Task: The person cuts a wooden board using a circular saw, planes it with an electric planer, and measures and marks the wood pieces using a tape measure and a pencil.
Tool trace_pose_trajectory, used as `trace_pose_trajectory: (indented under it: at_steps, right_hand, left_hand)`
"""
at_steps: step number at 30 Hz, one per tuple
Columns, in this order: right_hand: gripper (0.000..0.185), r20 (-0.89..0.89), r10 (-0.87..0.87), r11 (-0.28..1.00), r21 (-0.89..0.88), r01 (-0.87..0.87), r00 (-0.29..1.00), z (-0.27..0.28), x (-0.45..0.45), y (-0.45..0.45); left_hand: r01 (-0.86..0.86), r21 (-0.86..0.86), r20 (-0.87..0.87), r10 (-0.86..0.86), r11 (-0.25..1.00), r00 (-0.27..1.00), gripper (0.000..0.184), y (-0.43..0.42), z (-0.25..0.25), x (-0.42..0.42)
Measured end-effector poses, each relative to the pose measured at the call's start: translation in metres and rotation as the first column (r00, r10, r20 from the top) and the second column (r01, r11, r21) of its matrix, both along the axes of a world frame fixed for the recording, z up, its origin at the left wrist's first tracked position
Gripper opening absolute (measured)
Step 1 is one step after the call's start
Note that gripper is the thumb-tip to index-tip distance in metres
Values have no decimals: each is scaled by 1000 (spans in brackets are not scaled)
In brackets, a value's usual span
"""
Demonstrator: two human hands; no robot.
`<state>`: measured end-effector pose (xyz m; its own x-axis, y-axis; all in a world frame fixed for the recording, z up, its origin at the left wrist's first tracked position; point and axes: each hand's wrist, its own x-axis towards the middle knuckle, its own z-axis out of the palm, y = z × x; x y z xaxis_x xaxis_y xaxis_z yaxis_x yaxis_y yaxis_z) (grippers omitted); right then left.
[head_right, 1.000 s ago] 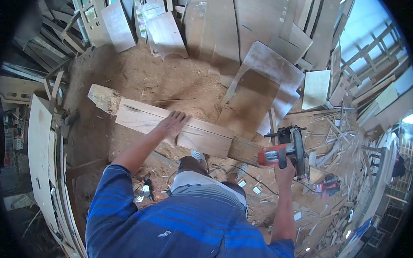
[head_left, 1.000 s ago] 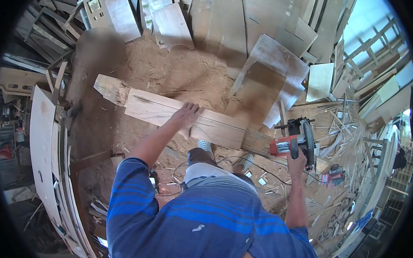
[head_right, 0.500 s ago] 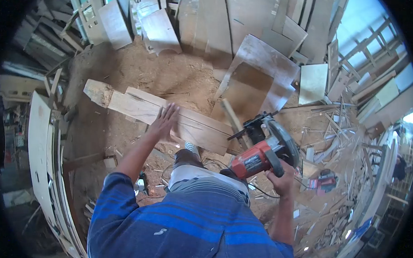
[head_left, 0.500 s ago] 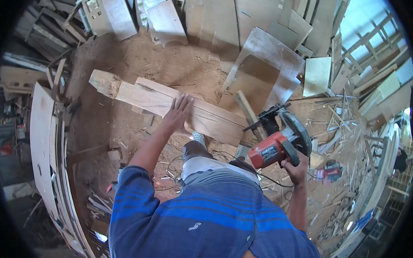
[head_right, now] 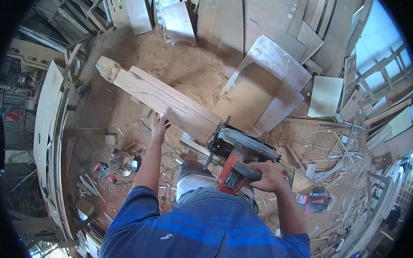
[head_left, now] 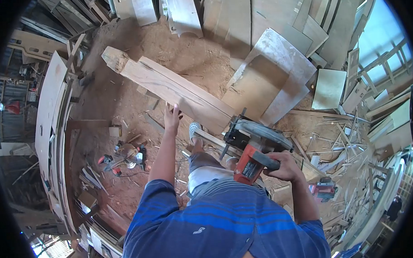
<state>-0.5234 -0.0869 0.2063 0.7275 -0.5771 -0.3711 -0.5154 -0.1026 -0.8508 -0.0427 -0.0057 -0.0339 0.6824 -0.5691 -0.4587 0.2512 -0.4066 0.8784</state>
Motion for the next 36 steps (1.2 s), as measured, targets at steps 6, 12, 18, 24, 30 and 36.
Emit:
trace_pose_trajectory:
  at_steps: [6,12,18,24,30,36]
  right_hand:
    - [49,-31,36,996,-76,-38,999,-23,-9,1]
    - [55,-47,-36,999,38,38,998,-30,5,-6]
    - [45,-57,-76,991,110,82,995,-38,33,-16]
    - [54,-112,-56,996,58,62,992,-66,40,-29]
    - [44,-69,-118,954,268,133,991,-61,63,-41]
    - [40,-50,-94,974,203,102,994,-70,82,-57]
  left_hand:
    - [-36,-72,44,39,997,998,56,-14,-3,-11]
    - [31,97,621,-85,995,780,47,-20,-46,2]
    - [58,313,542,-228,948,809,43,-25,-28,8]
    - [114,402,461,-308,909,832,62,-24,10,0]
    - [100,477,431,-331,873,840,79,-36,10,4]
    - [134,547,372,-383,826,846,96,-54,23,10]
